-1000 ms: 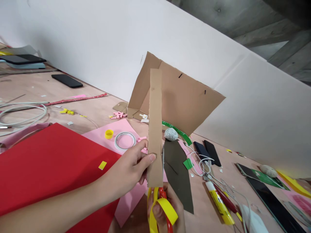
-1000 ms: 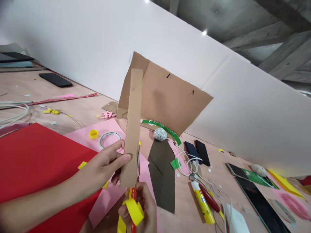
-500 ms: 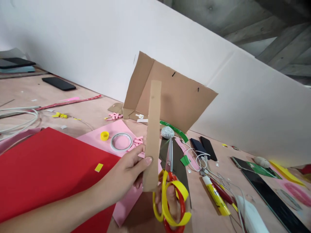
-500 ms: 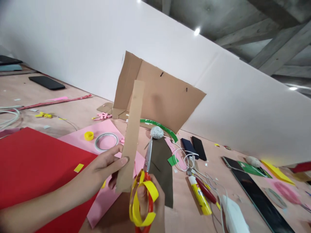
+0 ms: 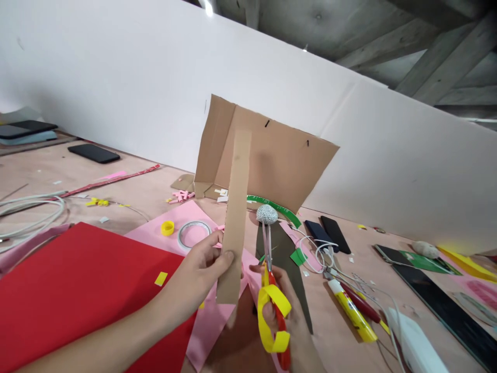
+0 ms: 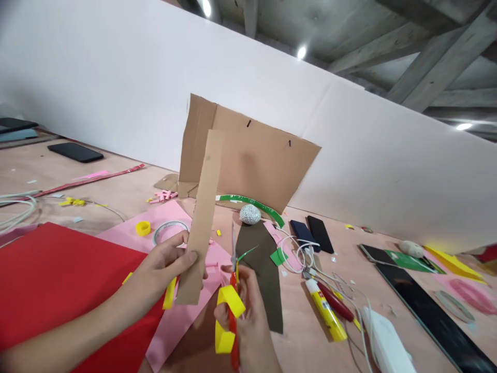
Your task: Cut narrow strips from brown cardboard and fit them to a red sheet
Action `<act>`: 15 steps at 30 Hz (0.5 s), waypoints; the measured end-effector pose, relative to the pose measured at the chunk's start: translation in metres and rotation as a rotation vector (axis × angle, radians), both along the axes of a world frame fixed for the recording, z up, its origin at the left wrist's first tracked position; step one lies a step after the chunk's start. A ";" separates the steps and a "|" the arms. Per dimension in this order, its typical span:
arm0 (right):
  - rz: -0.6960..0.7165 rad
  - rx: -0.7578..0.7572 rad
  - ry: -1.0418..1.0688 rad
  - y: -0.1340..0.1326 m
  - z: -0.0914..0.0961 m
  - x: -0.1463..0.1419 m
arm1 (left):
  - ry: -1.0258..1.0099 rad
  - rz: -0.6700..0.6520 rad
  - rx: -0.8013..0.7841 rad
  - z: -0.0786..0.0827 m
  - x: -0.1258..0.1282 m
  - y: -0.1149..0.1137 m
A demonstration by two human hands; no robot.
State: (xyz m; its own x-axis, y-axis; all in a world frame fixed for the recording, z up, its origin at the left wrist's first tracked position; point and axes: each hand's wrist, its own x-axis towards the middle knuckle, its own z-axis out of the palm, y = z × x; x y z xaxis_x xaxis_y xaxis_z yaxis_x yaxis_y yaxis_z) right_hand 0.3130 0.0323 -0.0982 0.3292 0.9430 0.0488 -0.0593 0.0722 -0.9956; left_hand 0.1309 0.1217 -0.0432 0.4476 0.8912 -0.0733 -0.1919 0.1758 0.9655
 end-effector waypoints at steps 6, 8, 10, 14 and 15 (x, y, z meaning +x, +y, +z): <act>0.010 0.029 0.067 0.008 0.001 -0.001 | -0.078 -0.008 0.033 0.004 -0.002 -0.005; -0.001 0.039 0.081 0.008 0.000 0.000 | -0.157 -0.040 -0.028 -0.006 0.001 -0.007; -0.005 0.045 0.096 0.007 -0.002 -0.001 | -0.189 -0.108 -0.110 -0.020 0.005 -0.011; 0.016 0.051 0.139 0.008 -0.008 -0.009 | -0.077 -0.196 -0.174 -0.041 0.022 -0.021; 0.021 0.056 0.151 0.010 -0.009 -0.012 | -0.062 -0.208 -0.174 -0.042 0.026 -0.023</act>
